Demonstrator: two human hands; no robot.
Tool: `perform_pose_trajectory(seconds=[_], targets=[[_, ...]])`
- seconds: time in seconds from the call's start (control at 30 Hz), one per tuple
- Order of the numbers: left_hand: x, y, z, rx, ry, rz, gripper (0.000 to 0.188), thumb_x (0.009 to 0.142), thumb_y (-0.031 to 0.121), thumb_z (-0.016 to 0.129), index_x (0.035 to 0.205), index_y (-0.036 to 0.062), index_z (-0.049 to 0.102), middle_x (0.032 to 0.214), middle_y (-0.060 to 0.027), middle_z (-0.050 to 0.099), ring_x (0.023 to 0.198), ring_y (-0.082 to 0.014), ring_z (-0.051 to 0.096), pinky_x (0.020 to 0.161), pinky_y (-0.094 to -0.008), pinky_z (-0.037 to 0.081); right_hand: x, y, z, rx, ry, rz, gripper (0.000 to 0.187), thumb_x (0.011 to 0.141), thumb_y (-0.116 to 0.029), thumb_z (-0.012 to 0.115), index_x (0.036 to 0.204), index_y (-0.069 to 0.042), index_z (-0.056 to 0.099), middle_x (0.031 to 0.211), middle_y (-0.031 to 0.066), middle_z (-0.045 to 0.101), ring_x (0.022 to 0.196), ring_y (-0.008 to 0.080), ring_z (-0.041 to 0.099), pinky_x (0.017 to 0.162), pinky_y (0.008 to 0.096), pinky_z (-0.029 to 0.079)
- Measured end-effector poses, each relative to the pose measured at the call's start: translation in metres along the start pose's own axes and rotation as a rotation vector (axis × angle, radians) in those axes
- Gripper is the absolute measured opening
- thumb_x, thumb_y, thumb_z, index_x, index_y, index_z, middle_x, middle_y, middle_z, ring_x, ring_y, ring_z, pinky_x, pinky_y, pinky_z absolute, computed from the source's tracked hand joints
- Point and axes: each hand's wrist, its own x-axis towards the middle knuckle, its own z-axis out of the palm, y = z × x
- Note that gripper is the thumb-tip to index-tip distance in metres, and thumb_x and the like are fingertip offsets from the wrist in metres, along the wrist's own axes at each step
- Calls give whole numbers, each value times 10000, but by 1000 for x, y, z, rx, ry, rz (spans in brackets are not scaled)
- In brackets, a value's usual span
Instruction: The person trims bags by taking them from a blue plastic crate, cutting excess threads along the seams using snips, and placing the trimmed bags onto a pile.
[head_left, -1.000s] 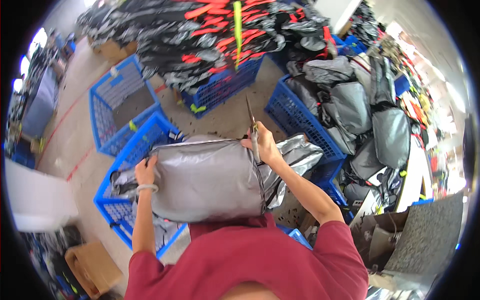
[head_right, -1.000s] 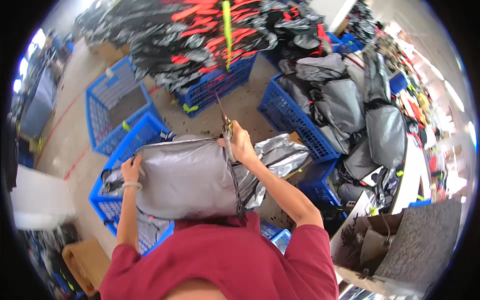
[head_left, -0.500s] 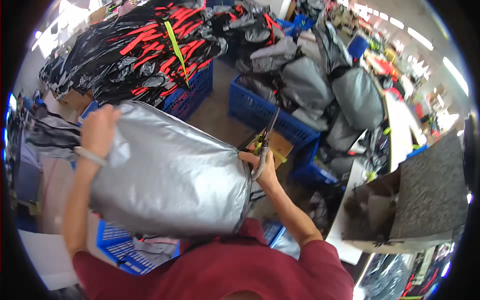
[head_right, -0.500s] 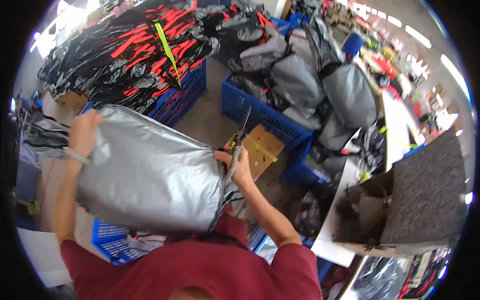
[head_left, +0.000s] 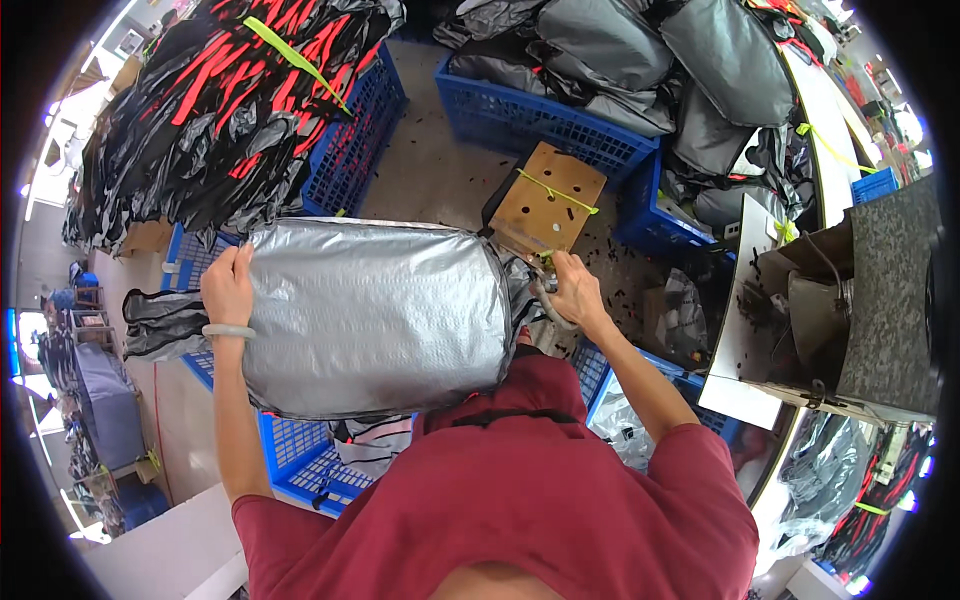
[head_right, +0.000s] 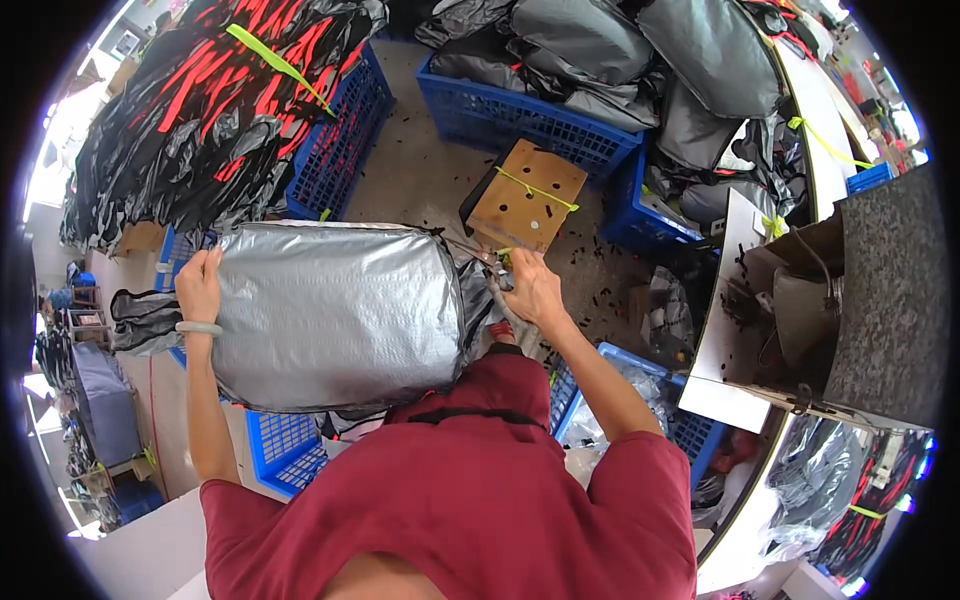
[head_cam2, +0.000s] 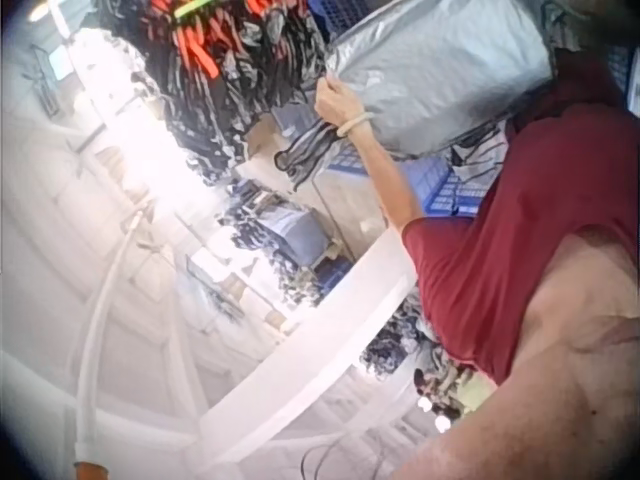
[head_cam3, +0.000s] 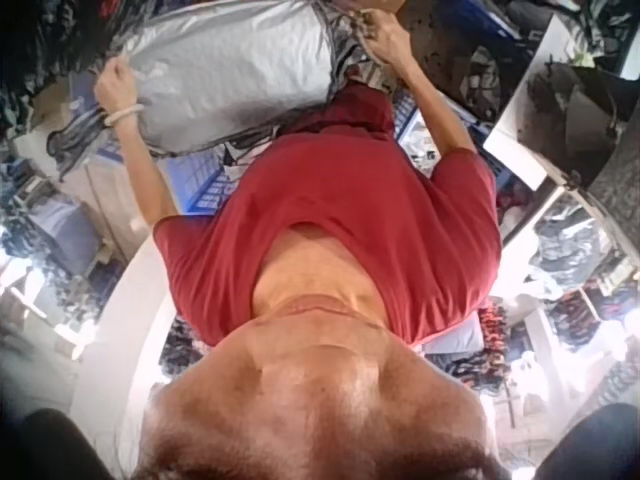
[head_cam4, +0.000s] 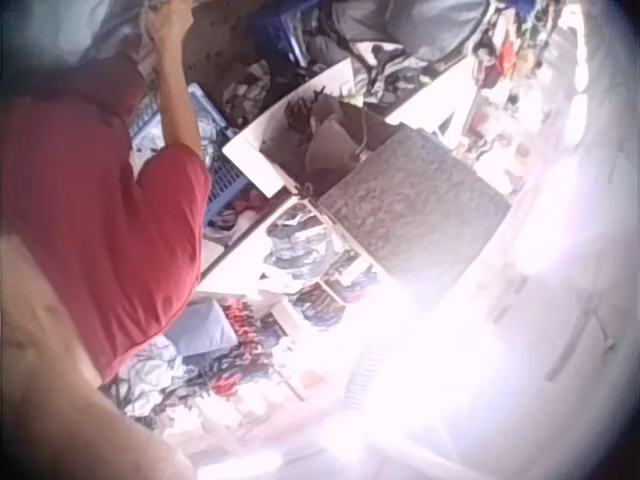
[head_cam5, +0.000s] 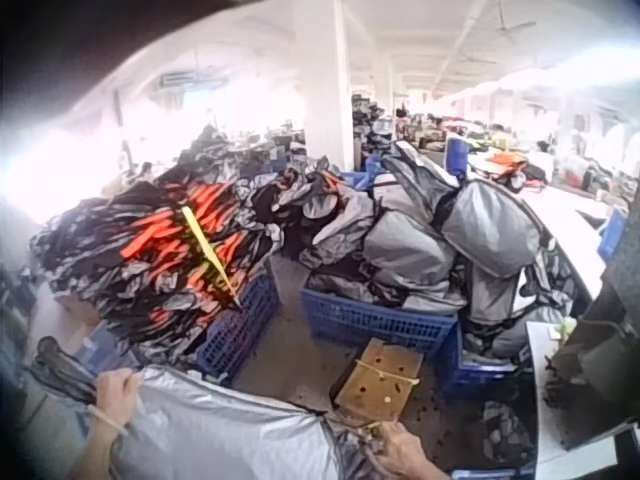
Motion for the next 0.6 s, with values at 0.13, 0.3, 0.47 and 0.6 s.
perform_pose_trajectory(seconds=[0.13,0.3,0.47,0.6], targets=[[-4,-7,1,-29,20,-15,384,912,260,554,679,-40,492,600,-238,468,536,-403,413,508,-432,324,12,-12,5,-40,-47,-31,405,748,-365,648,925,-26,514,926,169,599,953,344,555,730,447,469],[-2,-10,0,-86,10,-72,375,896,257,578,671,-38,519,581,-217,478,502,-356,405,499,-400,328,26,-22,-1,-40,-79,-108,326,740,-317,643,849,-27,540,820,187,619,826,393,594,668,465,476],[-9,-27,6,-298,31,-191,264,839,208,626,716,-23,595,536,-129,496,487,-165,425,495,-344,343,38,-6,17,97,-18,-117,233,733,-227,625,783,-14,544,769,232,605,766,427,587,648,464,461],[-4,-36,26,-528,15,-264,134,753,83,635,731,-47,610,576,-20,535,557,-75,465,514,-264,361,102,-55,-8,119,68,-362,316,711,-210,646,947,-26,544,890,214,585,855,403,566,710,439,463]])
